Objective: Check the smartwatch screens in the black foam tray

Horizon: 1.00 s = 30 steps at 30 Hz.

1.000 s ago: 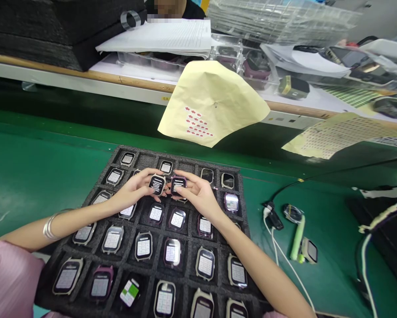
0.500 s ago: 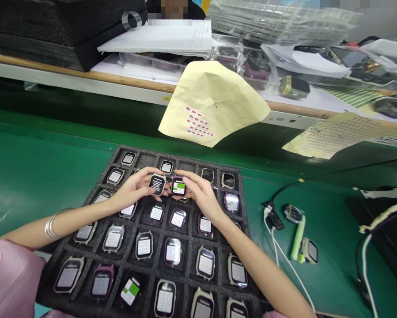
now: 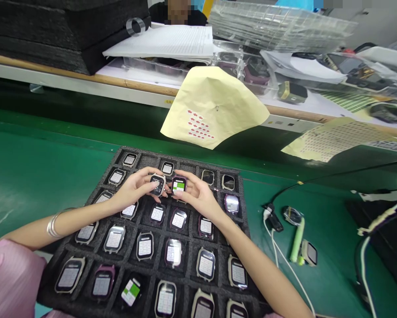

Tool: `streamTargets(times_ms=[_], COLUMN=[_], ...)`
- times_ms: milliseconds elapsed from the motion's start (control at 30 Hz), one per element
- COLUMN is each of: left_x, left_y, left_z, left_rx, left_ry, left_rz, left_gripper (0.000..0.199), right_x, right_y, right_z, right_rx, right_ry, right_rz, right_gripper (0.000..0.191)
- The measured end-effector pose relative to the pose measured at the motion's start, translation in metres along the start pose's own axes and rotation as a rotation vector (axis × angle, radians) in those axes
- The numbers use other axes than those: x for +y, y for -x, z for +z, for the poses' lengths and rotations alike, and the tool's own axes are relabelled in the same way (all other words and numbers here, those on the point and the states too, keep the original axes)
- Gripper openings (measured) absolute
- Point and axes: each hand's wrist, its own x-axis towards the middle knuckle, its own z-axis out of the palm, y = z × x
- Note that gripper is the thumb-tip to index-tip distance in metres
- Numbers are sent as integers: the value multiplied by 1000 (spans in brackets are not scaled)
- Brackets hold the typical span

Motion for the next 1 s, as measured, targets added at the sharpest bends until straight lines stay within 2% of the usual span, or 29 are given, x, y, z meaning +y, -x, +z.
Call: streamTargets(times_ms=[100, 167, 233, 300, 400, 500, 567, 700, 833, 933, 1000], left_x=[1, 2, 2, 2, 3, 3, 2, 0, 1, 3, 4], left_y=[0, 0, -1, -1, -1, -1, -1, -2, 0, 2, 2], left_z=[1, 1, 1, 1, 1, 1, 1, 2, 5, 8, 9], left_rx=[4, 13, 31, 50, 64, 76, 86, 92, 102, 124, 130], left_ry=[8, 12, 7, -7, -34, -61, -74, -102, -134, -166, -178], left_rz=[-4, 3, 11, 16, 11, 15, 11, -5, -15, -2, 7], left_gripper=[34, 36, 42, 50, 53, 48, 46, 45, 43, 42, 42], right_x=[1, 4, 5, 5, -3, -15, -20, -10, 9, 9, 2], right_y=[-2, -9, -20, -34, -48, -46, -36, -18, -12, -11, -9], right_z=[-5, -14, -25, -36, -49, -59, -66, -75, -75, -70, -63], right_rx=[-47, -25, 57, 134, 67, 11, 101, 297, 438, 463, 409], right_ry=[55, 148, 393, 767, 1193, 1341, 1374, 1313, 1140, 963, 851], right_rz=[-1, -18, -76, -180, -310, -288, -201, -93, -113, -155, -187], right_gripper=[67, 66, 59, 52, 48, 37, 24, 16, 30, 37, 39])
